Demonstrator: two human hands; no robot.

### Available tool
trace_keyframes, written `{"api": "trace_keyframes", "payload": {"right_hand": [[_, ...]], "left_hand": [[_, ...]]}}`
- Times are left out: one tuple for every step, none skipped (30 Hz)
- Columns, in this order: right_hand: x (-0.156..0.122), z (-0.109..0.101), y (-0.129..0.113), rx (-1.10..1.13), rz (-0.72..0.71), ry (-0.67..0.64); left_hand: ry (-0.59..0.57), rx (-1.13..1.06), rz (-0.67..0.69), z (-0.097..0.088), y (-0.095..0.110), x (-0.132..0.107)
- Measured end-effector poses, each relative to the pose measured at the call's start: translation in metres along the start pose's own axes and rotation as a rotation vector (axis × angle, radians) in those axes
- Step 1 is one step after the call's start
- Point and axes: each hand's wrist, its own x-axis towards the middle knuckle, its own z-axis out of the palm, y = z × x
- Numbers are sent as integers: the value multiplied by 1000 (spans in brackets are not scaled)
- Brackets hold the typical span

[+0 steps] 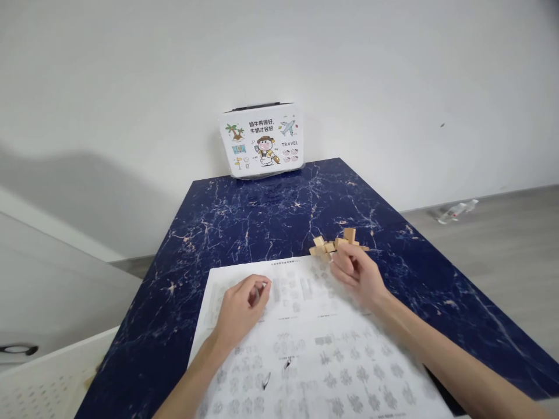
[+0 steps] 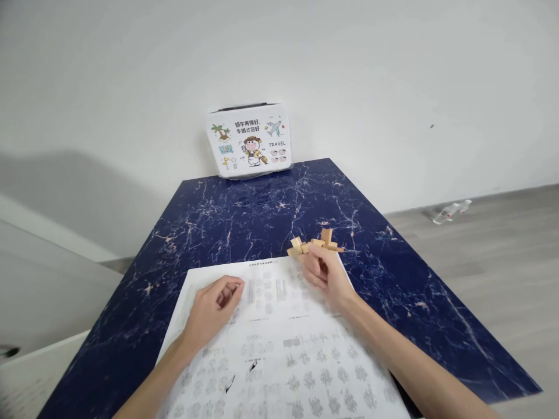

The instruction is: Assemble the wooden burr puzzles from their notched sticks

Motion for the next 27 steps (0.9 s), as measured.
{"api": "trace_keyframes", "payload": {"right_hand": [[1, -4, -2, -194, -118, 77], [2, -9, -4, -383, -242, 170], [3, -13, -6, -469, -310, 228], [4, -16, -7, -527, -356, 272], [4, -20, -9, -578, -393, 312], [5, -23, -11, -622, -423, 349], [6, -26, -12, -667, -450, 387], [7, -29, -13, -711, -473, 425], [9, -31, -14, -750, -491, 463], [11, -34, -15, -786, -505, 503], [14, -37, -16, -818, -517, 548], [17, -40, -17, -845, -523, 595], [20, -44, -17, -864, -525, 648], [23, -47, -17, -877, -517, 693], [26, -50, -17, -884, -499, 725], [29, -53, -17, -887, -468, 743], [31, -56, -16, -888, -427, 747], [33, -59, -15, -884, -383, 743], [34, -61, -14, -874, -339, 729], [36, -63, -12, -857, -299, 710], [36, -64, -11, -830, -266, 686], [37, -65, -10, -793, -242, 659], [38, -65, -9, -749, -224, 631], [39, -65, -8, -700, -216, 608], [40, -64, -8, -649, -218, 592], [40, -62, -9, -599, -231, 586], [39, -60, -11, -553, -253, 588]], "left_hand": [[3, 28, 15, 0, -1, 0], [6, 49, 26, 0, -2, 0], [8, 62, 33, 0, -3, 0], [8, 69, 40, 0, -4, -1], [7, 71, 45, 0, -4, -1], [5, 71, 51, 0, -5, -1], [4, 70, 55, 0, -5, -1], [2, 70, 60, 0, -5, -1], [1, 69, 64, 0, -6, -1], [0, 69, 68, 0, -6, -1], [-3, 69, 73, 0, -7, -1], [-6, 68, 77, 1, -7, -1], [-10, 68, 80, 1, -7, -1], [-15, 68, 83, 1, -8, -1], [-20, 68, 85, 1, -8, -1], [-23, 67, 86, 1, -8, -1], [-25, 66, 86, 1, -8, -1], [-28, 65, 85, 0, -8, 0], [-30, 65, 84, 0, -8, 0], [-31, 65, 83, 0, -8, 0], [-32, 65, 82, 0, -8, 0], [-35, 65, 80, 0, -9, 0], [-39, 65, 78, 0, -9, 0], [-40, 64, 75, 0, -10, -1], [-41, 63, 73, 0, -10, -1], [-43, 61, 73, 1, -11, -1], [-45, 58, 73, 1, -11, -1]]}}
